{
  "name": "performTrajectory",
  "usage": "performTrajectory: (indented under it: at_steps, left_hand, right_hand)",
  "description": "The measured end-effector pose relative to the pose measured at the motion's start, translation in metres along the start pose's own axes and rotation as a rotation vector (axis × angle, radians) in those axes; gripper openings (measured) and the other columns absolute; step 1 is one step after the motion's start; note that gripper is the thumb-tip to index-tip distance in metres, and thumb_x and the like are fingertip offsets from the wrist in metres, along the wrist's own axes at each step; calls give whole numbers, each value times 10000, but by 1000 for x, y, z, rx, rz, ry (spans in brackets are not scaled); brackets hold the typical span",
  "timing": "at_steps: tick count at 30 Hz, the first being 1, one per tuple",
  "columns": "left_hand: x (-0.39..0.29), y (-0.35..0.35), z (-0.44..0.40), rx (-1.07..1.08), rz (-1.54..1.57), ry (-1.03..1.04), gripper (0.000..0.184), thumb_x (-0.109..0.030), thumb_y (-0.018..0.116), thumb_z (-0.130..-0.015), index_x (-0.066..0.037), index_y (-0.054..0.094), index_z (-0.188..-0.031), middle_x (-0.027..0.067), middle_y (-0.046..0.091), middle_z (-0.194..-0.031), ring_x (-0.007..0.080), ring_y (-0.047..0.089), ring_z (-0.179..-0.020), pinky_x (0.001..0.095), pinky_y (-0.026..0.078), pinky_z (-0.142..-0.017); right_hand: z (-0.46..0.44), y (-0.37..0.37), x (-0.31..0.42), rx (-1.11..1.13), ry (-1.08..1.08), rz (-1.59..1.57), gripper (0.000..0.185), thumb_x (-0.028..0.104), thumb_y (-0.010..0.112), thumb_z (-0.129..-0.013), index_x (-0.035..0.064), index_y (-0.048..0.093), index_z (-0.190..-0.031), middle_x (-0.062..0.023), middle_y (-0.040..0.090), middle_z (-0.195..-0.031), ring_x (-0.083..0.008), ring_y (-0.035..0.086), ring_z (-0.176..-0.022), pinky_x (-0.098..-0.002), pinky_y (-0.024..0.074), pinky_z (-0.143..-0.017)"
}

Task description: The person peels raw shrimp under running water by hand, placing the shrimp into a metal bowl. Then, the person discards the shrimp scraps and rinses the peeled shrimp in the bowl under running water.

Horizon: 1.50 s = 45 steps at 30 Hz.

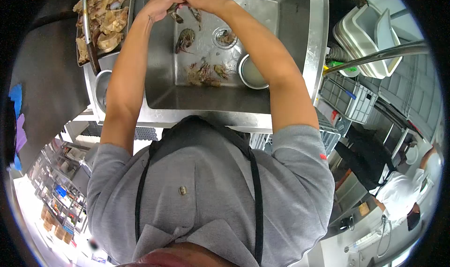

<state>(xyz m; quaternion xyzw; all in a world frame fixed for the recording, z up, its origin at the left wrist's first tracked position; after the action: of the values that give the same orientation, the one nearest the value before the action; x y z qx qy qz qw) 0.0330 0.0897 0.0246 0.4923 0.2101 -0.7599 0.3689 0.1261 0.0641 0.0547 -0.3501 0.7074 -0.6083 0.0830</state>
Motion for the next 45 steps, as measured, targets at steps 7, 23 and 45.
performTrajectory:
  at_steps: [7, 23, 45]
  left_hand:
    - [17, 12, -1, -15, 8, 49, 235, -136, 598, -872, 8, 574, -1056, 67, 642, -876, 109, 543, -695, 239, 408, -626]
    - [30, 0, 2, -119, -9, 25, 238, -136, 603, -876, 30, 618, -1045, 70, 658, -850, 95, 532, -681, 228, 413, -624]
    - [7, 2, 30, -67, 123, 132, 307, -121, 601, -884, 39, 584, -1146, 53, 647, -881, 112, 598, -793, 227, 411, -633]
  right_hand:
    - [23, 56, -65, 123, 373, -160, 245, 210, 591, -797, -30, 638, -821, -261, 625, -787, -404, 622, -743, -477, 488, -673]
    - [13, 23, -15, 256, 235, -155, 272, 217, 464, -896, 11, 578, -1032, -240, 639, -876, -401, 619, -835, -464, 492, -722]
    - [33, 1, -29, -137, 355, -564, 218, 206, 512, -859, 31, 626, -923, -195, 649, -812, -351, 639, -769, -425, 495, -662]
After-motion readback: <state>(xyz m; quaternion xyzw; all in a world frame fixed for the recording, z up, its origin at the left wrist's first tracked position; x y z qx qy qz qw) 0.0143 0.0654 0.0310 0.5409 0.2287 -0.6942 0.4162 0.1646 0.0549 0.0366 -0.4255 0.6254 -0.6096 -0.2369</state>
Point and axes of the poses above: each hand's wrist, its own z-axis away from the middle knuckle, its own y-axis out of the palm, x = y × z, the point moved 7 cm from there along -z, towards the middle knuckle
